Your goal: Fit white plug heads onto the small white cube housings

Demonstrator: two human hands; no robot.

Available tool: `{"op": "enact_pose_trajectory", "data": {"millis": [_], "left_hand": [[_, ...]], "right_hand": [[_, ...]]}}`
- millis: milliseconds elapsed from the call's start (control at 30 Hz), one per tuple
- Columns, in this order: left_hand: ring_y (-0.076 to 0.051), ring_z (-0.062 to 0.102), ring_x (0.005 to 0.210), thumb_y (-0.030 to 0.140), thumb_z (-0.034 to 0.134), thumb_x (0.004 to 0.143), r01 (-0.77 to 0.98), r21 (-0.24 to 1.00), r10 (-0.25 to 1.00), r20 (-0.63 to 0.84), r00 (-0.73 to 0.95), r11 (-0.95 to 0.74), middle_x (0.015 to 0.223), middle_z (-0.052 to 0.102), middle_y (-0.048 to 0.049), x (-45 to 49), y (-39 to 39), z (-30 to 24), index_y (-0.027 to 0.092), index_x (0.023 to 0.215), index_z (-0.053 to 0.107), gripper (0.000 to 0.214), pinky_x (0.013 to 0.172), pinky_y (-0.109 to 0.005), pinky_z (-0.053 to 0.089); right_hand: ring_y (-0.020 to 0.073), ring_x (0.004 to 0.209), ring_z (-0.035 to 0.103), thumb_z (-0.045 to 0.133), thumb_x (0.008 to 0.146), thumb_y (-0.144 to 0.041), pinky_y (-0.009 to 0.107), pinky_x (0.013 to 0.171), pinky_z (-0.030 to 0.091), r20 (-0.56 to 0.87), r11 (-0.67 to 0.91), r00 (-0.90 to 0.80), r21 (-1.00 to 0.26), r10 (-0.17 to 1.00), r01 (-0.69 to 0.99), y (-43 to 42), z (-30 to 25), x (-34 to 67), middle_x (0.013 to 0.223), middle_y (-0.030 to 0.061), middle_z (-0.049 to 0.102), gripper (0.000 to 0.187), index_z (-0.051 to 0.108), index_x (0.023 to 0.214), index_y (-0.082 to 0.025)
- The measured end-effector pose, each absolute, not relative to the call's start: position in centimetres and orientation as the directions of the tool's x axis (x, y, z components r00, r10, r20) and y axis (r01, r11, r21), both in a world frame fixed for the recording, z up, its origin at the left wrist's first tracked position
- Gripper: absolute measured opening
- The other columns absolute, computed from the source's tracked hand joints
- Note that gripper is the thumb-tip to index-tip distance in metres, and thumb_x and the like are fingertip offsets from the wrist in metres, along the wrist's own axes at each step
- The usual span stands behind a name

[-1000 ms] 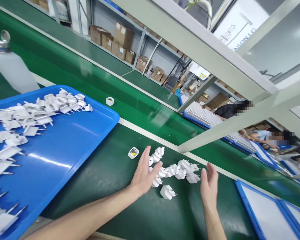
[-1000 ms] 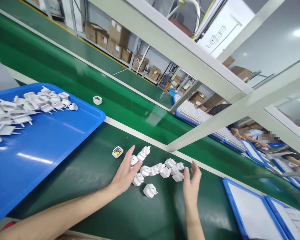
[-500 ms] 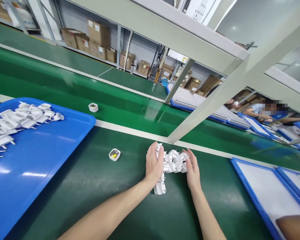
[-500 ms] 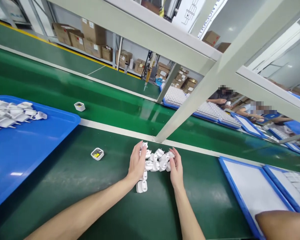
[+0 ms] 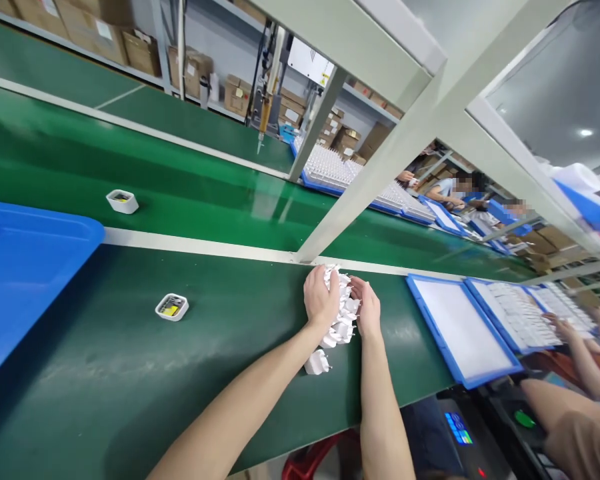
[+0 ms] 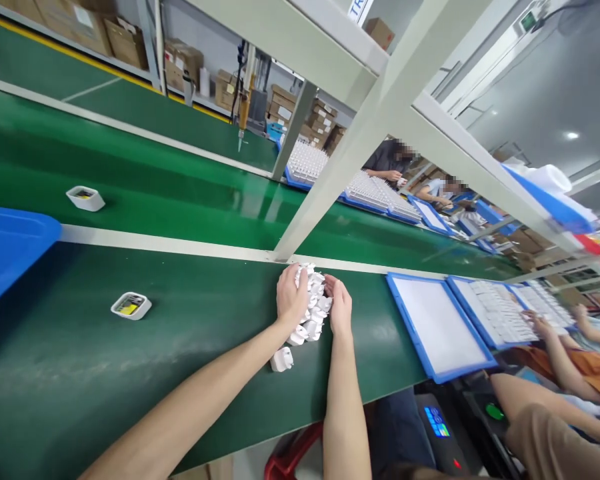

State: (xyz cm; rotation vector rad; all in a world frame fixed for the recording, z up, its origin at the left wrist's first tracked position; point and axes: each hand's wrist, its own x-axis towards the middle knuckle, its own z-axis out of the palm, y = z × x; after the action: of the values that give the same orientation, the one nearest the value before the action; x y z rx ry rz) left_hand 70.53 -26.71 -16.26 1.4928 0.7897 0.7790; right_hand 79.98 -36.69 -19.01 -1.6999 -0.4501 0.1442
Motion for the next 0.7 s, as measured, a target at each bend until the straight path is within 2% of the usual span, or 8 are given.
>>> {"op": "enact_pose_trajectory", "data": {"millis": [100, 200, 300, 400, 433, 533, 600, 700], "left_hand": [[-0.030, 0.056, 0.137, 0.037, 0.043, 0.104, 0.039, 0.997, 0.798, 0.025, 0.603, -0.061, 0.139, 0.065, -0.0194, 71.2, -27.1, -16.0, 0.012, 0.132, 0.063, 0.042, 0.121, -0.045, 0.037], [-0.031, 0.054, 0.140, 0.043, 0.045, 0.104, 0.032, 0.996, 0.744, 0.041, 0.667, -0.084, 0.143, 0.063, -0.0195, 70.7, -26.1, -16.2, 0.013, 0.138, 0.060, 0.048, 0.121, -0.045, 0.037], [-0.028, 0.050, 0.145, 0.046, 0.046, 0.104, -0.012, 0.993, 0.686, 0.092, 0.721, -0.121, 0.151, 0.058, -0.0165, 70.5, -23.9, -16.5, 0.015, 0.145, 0.056, 0.052, 0.122, -0.042, 0.037], [-0.027, 0.051, 0.144, 0.047, 0.048, 0.105, -0.061, 0.989, 0.631, 0.136, 0.763, -0.138, 0.152, 0.057, -0.0168, 71.8, -21.9, -16.3, 0.016, 0.144, 0.056, 0.050, 0.122, -0.044, 0.038], [-0.028, 0.053, 0.142, 0.047, 0.051, 0.105, -0.073, 0.988, 0.615, 0.144, 0.775, -0.139, 0.150, 0.058, -0.0171, 72.5, -21.5, -16.2, 0.016, 0.142, 0.058, 0.049, 0.120, -0.047, 0.040], [-0.029, 0.060, 0.132, 0.045, 0.060, 0.103, -0.095, 0.984, 0.563, 0.164, 0.810, -0.150, 0.141, 0.064, -0.0141, 74.6, -21.6, -16.0, 0.017, 0.132, 0.064, 0.041, 0.114, -0.055, 0.046], [-0.027, 0.063, 0.127, 0.043, 0.062, 0.103, -0.097, 0.982, 0.516, 0.168, 0.840, -0.163, 0.134, 0.067, -0.0116, 75.7, -22.5, -16.2, 0.017, 0.125, 0.067, 0.034, 0.112, -0.054, 0.048], [-0.026, 0.064, 0.122, 0.043, 0.060, 0.103, -0.086, 0.982, 0.438, 0.153, 0.886, -0.168, 0.128, 0.069, -0.0102, 76.9, -24.4, -16.8, 0.017, 0.119, 0.069, 0.031, 0.111, -0.053, 0.048]], "right_hand": [[0.0245, 0.110, 0.068, 0.050, 0.103, -0.070, 0.049, 0.103, 0.054, 0.203, -0.126, 0.945, -0.962, 0.256, 0.241, -37.3, -17.7, 80.4, 0.117, 0.0112, 0.070, 0.060, 0.068, 0.115, -0.014], [0.0267, 0.123, 0.063, 0.043, 0.101, -0.073, 0.051, 0.112, 0.048, 0.309, -0.150, 0.947, -0.936, 0.087, 0.319, -39.0, -15.4, 78.6, 0.129, 0.0141, 0.066, 0.065, 0.062, 0.123, -0.015], [0.0277, 0.138, 0.052, 0.053, 0.097, -0.066, 0.048, 0.123, 0.036, 0.435, -0.215, 0.899, -0.883, -0.045, 0.417, -40.9, -14.3, 73.2, 0.144, 0.0128, 0.055, 0.061, 0.053, 0.137, -0.019], [0.0338, 0.149, 0.036, 0.076, 0.083, -0.058, 0.051, 0.129, 0.026, 0.505, -0.317, 0.863, -0.821, -0.015, 0.475, -41.3, -16.8, 66.5, 0.157, 0.0076, 0.042, 0.079, 0.044, 0.150, -0.031], [0.0379, 0.152, 0.029, 0.077, 0.081, -0.063, 0.056, 0.129, 0.022, 0.541, -0.457, 0.839, -0.732, 0.059, 0.504, -40.9, -18.3, 64.7, 0.163, 0.0082, 0.033, 0.093, 0.034, 0.157, -0.032], [0.0547, 0.150, 0.020, 0.079, 0.071, -0.075, 0.076, 0.119, 0.022, 0.634, -0.641, 0.750, -0.499, 0.189, 0.583, -39.0, -22.5, 62.4, 0.167, 0.0208, 0.016, 0.121, 0.023, 0.163, -0.021], [0.0565, 0.149, 0.021, 0.076, 0.076, -0.075, 0.078, 0.114, 0.028, 0.632, -0.670, 0.744, -0.457, 0.218, 0.585, -37.9, -23.8, 62.9, 0.166, 0.0250, 0.013, 0.116, 0.024, 0.163, -0.018], [0.0500, 0.150, 0.025, 0.073, 0.083, -0.070, 0.070, 0.114, 0.036, 0.555, -0.680, 0.799, -0.496, 0.229, 0.540, -38.3, -23.5, 65.1, 0.164, 0.0241, 0.016, 0.103, 0.026, 0.161, -0.020]]}}
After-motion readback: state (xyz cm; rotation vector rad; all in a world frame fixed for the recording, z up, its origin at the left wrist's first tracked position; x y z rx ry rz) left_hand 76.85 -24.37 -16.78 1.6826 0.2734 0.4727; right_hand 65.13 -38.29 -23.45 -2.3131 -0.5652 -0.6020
